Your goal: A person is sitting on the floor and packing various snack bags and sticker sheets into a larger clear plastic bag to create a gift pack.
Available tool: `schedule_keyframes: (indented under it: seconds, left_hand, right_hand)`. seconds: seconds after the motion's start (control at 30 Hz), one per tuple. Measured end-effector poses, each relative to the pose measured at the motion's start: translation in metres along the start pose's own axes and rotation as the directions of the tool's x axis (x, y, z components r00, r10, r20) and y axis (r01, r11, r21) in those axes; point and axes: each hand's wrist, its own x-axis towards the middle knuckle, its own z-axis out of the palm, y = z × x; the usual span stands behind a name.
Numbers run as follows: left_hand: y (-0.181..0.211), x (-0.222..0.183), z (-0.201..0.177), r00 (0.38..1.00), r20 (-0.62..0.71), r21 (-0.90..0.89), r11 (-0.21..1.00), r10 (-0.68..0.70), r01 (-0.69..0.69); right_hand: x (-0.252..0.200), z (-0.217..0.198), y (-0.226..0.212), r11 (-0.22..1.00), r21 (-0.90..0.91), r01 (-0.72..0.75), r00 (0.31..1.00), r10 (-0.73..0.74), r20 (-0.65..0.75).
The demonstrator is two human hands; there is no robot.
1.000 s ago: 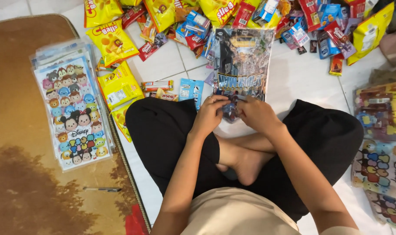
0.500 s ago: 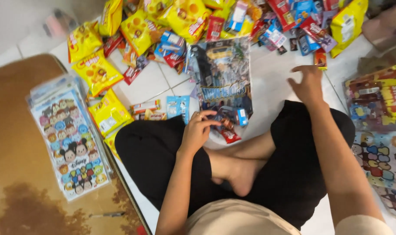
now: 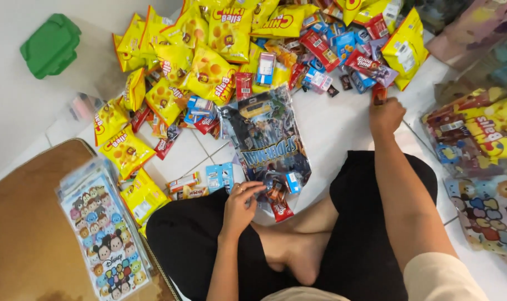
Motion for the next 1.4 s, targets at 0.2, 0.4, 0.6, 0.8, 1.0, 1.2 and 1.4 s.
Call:
schedule_keyframes:
  seconds: [0.2, 0.4, 0.6, 0.8, 1.0, 1.2, 1.4]
  left_hand:
    - [0.0, -0.004, 0.001, 1.0, -0.029, -0.027, 1.0, 0.0, -0.001]
    - [0.003, -0.006, -0.002, 0.999, -0.054, -0.055, 0.998, -0.003, 0.0]
    - [-0.007, -0.015, 0.005, 0.996, -0.084, -0.07, 0.998, -0.004, -0.001]
    - [-0.001, -0.016, -0.001, 0.995, -0.096, -0.128, 0.992, -0.027, 0.014]
    - [0.001, -0.018, -0.003, 0.994, -0.096, -0.15, 0.988, -0.053, 0.039]
    - [-0.002, -0.014, -0.002, 0.995, -0.078, -0.184, 0.982, -0.066, 0.051]
    - [-0.003, -0.014, -0.001, 0.995, -0.069, -0.183, 0.981, -0.077, 0.063]
  right_hand:
    - [-0.019, -0.008, 0.025, 0.976, 0.116, -0.185, 0.969, 0.162, 0.185]
    - [-0.103, -0.146, -0.019, 0.967, 0.189, 0.173, 0.955, -0.212, 0.208]
    - [-0.232, -0.259, -0.095, 0.742, 0.471, 0.476, 0.782, -0.602, 0.158]
    - [-0.299, -0.281, -0.158, 0.524, 0.665, 0.532, 0.528, -0.819, 0.224]
    - [-0.318, -0.253, -0.165, 0.545, 0.595, 0.591, 0.445, -0.835, 0.323]
    - [-0.317, -0.251, -0.16, 0.556, 0.49, 0.672, 0.457, -0.831, 0.317]
    - [-0.323, -0.239, -0.156, 0.487, 0.326, 0.81, 0.387, -0.862, 0.328]
